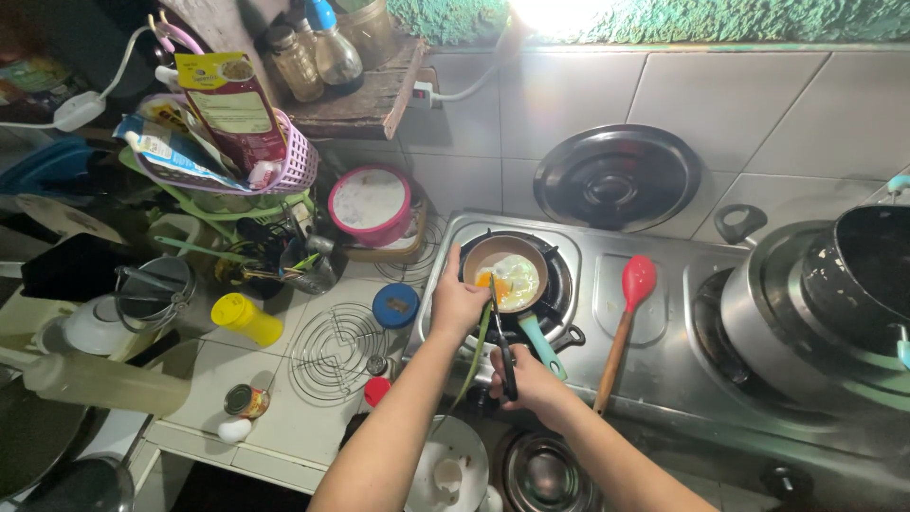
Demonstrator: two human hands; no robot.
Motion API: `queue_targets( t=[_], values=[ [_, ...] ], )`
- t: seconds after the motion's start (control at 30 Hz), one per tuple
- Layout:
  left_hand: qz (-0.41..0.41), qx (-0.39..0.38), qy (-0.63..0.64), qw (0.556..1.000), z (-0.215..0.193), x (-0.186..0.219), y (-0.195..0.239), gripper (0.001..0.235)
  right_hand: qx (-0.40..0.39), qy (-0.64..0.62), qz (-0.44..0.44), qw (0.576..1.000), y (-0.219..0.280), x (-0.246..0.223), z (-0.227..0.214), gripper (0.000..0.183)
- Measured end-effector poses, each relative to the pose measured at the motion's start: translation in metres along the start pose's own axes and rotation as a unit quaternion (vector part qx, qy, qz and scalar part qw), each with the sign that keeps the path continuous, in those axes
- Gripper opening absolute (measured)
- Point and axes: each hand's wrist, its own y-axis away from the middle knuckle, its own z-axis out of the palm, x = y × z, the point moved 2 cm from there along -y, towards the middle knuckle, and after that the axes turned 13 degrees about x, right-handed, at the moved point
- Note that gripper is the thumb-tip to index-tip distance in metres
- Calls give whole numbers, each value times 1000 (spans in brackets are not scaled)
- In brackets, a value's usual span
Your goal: Cracking eggs into a pan, seasoning them, and preparing ingredients on a kitchen counter.
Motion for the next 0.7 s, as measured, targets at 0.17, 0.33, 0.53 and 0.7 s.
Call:
queue_targets(
  t=[0.17, 0.33, 0.53, 0.7],
  values=[
    [40, -19, -47, 998, -1, 9, -3, 104, 15, -4, -33, 999, -18, 13, -1, 41],
    [50, -41, -71, 995, 7, 14, -11, 109, 15, -9, -31, 999, -29, 9, -5, 38],
    [47, -51, -120, 990, 22, 4, -28, 114, -36, -19, -30, 999, -44, -7, -16, 47],
    [62, -11, -97, 993, 10, -15, -21, 114, -39, -31, 5, 999, -62, -9, -27, 48]
  ],
)
